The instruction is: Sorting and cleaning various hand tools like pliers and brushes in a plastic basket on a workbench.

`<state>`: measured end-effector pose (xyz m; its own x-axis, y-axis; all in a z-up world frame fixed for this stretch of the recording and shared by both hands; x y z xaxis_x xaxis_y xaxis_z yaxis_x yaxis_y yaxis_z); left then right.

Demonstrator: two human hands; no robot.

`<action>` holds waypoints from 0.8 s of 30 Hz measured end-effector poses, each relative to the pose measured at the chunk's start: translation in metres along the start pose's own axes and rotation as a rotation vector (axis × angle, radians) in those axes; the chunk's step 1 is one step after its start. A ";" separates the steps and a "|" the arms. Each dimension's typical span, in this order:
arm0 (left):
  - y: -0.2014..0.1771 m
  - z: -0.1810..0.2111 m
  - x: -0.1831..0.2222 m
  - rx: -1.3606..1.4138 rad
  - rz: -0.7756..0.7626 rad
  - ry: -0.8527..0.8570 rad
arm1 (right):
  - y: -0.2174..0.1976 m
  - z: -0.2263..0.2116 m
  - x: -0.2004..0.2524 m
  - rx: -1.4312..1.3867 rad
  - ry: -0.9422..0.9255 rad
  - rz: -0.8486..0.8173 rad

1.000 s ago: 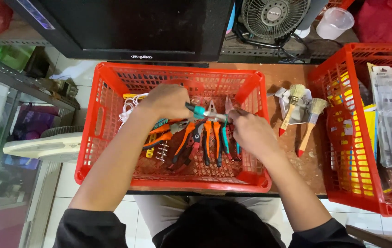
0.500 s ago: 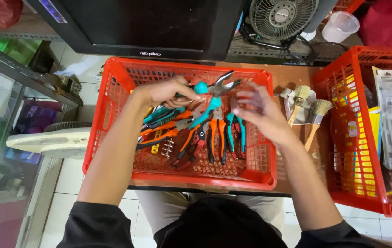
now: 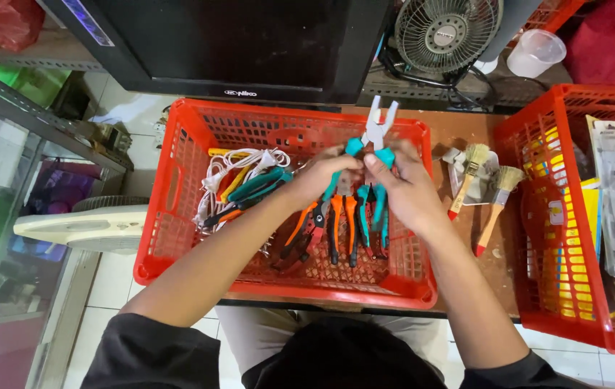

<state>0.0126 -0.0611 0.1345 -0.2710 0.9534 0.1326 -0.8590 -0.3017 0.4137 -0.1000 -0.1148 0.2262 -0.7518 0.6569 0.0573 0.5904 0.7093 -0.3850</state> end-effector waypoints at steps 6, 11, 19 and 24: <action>0.029 0.001 0.006 0.545 0.052 -0.028 | 0.000 -0.045 -0.003 0.313 -0.099 0.002; -0.006 -0.021 -0.018 0.276 0.122 -0.098 | 0.012 -0.019 -0.022 0.236 -0.120 -0.119; -0.027 0.028 0.012 -0.678 0.091 -0.202 | 0.005 0.043 -0.014 0.625 -0.056 -0.223; -0.084 -0.010 0.010 -1.174 0.046 -0.559 | 0.042 0.103 -0.021 1.094 -0.045 -0.595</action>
<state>0.0780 -0.0262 0.0923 -0.3377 0.7268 0.5981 -0.7955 0.1193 -0.5941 -0.0894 -0.1254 0.1137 -0.8405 0.2827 0.4622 -0.3828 0.2940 -0.8758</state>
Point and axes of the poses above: each hand's wrist, its own x-axis away from the middle knuckle, its own y-axis out of the palm, z = x × y, the point moved 8 cm from there along -x, towards the middle knuckle, and after that the axes turned 9 degrees about x, right-handed, at the moved point
